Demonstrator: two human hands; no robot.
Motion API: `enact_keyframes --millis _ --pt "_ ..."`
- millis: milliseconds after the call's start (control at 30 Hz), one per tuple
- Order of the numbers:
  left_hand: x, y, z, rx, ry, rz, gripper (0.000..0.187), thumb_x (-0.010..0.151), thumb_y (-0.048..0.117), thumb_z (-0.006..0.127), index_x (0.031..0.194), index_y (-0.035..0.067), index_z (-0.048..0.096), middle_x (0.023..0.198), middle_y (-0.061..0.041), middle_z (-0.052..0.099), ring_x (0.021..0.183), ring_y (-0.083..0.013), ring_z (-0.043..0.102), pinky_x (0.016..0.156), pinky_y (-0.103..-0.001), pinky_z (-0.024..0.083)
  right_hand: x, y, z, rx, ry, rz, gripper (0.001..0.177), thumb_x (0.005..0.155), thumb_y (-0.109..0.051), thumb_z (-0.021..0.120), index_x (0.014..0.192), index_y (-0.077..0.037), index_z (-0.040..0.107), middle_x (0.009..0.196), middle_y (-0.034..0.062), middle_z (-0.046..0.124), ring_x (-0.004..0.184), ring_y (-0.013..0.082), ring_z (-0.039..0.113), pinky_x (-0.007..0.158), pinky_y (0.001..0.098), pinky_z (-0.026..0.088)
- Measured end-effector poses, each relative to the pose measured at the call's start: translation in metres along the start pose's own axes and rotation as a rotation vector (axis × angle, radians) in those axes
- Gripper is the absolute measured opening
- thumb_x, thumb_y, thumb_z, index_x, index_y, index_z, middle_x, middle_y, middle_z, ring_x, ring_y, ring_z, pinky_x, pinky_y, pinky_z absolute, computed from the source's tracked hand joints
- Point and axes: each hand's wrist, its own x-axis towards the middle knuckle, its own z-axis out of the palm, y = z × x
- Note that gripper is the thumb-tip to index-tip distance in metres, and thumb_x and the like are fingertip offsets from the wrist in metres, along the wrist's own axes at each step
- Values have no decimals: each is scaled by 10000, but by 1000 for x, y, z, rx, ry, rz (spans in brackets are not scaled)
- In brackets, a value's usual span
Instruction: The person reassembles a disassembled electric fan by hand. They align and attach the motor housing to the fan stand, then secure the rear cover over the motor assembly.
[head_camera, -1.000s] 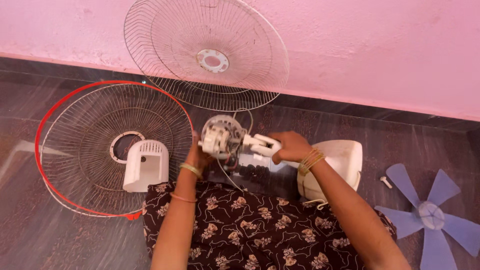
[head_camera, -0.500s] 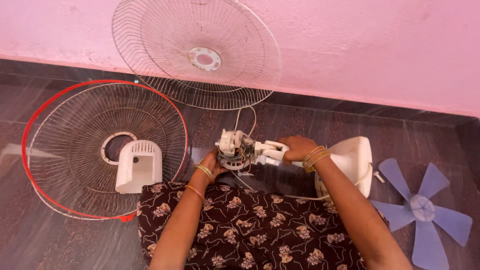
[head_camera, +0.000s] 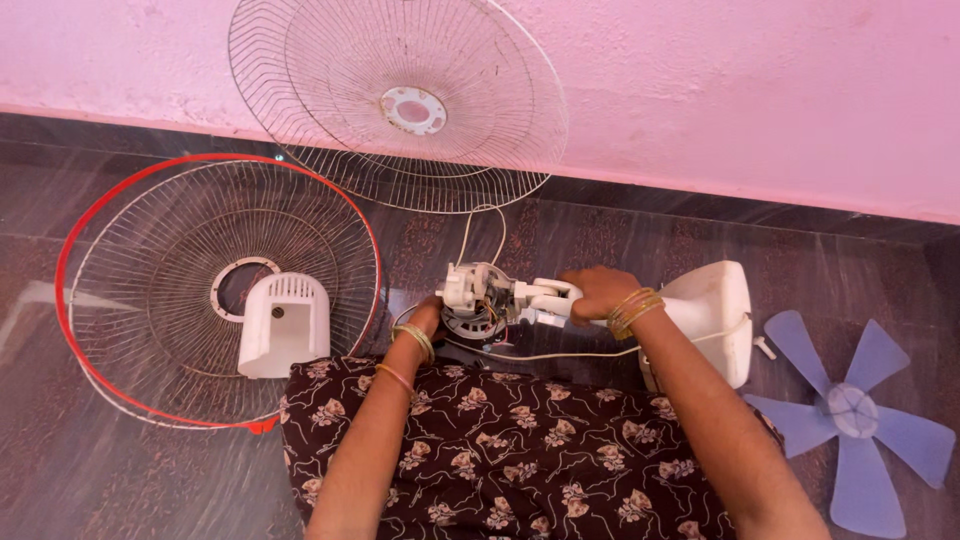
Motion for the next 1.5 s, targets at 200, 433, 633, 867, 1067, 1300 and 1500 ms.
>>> enact_keyframes --millis 200,433,633,867,1067,1300,1500 --pt "-12 8 -2 -246 -104 12 500 1014 460 464 1312 88 616 1228 -132 713 1059 -272 701 912 -488 575 -11 -8 5 -70 68 2 672 635 -267 702 1306 -279 662 1073 85 779 994 294 751 852 457 591" --pt "-22 4 8 -271 -116 -80 495 1007 508 464 1147 85 679 997 -127 741 797 -278 716 748 -425 606 -35 -15 13 -73 125 -7 951 628 -222 700 1530 -298 407 1046 155 758 958 336 746 823 463 601" --pt "-6 -3 5 -279 -126 -6 403 983 410 447 1108 111 687 960 -117 748 753 -265 722 701 -422 612 -54 -12 30 -131 328 -41 910 661 -303 742 1513 -266 426 1021 142 748 963 338 729 904 491 545" --pt "0 -12 4 -328 -128 -65 462 988 432 408 1112 90 692 952 -127 749 742 -273 720 700 -422 615 -53 -7 30 -162 366 -93 812 646 -395 828 1394 -273 534 1133 117 715 1006 331 711 874 508 543" --pt "-3 -9 4 -349 -111 -15 461 984 441 453 1150 81 688 1005 -154 752 802 -296 731 761 -446 618 -35 -2 11 -63 87 -103 751 606 -434 853 1310 -305 623 999 65 770 953 283 745 839 450 589" --pt "-61 36 -4 -289 -24 138 763 906 762 460 1293 121 608 1261 -187 685 1161 -338 663 1021 -496 491 -23 3 10 -2 76 -133 608 648 -373 808 1226 -235 678 903 46 782 799 188 756 678 372 623" --pt "-104 89 7 -553 -76 406 769 913 704 442 1340 72 544 1354 -240 629 1305 -350 575 1064 -513 431 -33 10 -1 240 248 -129 678 589 -303 832 1238 -171 688 951 69 790 786 180 755 674 368 624"
